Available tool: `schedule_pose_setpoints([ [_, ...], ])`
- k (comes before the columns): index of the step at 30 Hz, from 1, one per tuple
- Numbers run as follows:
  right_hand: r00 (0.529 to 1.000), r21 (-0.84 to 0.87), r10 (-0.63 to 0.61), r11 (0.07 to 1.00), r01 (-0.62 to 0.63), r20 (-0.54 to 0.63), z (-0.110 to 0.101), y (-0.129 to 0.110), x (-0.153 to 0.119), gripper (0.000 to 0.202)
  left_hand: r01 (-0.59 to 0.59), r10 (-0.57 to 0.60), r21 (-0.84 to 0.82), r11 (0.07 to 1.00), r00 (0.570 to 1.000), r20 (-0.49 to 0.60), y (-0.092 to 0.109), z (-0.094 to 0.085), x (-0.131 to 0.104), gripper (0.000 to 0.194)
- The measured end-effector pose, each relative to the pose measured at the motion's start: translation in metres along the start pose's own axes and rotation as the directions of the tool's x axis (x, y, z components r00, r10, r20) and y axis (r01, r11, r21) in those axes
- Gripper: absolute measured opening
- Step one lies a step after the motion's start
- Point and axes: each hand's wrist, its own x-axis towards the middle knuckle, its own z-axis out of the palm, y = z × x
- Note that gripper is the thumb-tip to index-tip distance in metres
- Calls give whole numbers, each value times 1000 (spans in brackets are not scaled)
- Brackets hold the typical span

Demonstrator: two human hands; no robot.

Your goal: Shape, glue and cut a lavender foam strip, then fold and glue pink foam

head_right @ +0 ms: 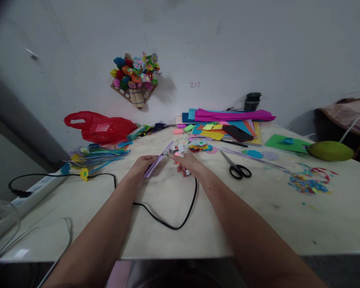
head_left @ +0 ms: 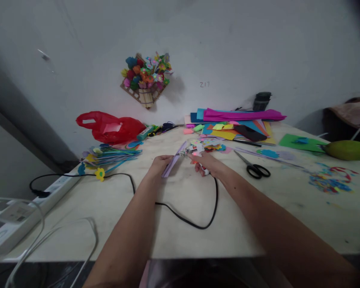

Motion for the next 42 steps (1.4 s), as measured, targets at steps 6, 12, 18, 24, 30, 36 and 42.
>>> schedule_pose_setpoints([
  [6,996,88,-31,995,39,-84,-1,5,5,37,1,-1,31,1000,1000,-3,0,-1,1,37],
  [12,997,55,-34,998,38,-70,1,2,3,36,11,-11,14,1000,1000,5,1,0,-1,41],
  [18,999,24,-10,1000,11,-42,3,-3,-2,38,-15,15,11,1000,1000,6,-1,0,0,43],
  [24,1000,-32,25,999,-26,-6,3,-1,0,41,-11,11,-4,1000,1000,21,-1,-1,2,44],
  [30,1000,-42,7,999,-5,27,4,0,0,40,5,-4,-18,1000,1000,23,-1,-2,3,46],
  [36,998,-21,24,1000,-23,50,5,2,2,41,-7,7,-32,999,1000,9,-2,-2,4,41],
  [42,998,-9,12,1000,-12,67,6,2,1,42,-7,8,-86,996,1000,14,-1,-1,4,35],
])
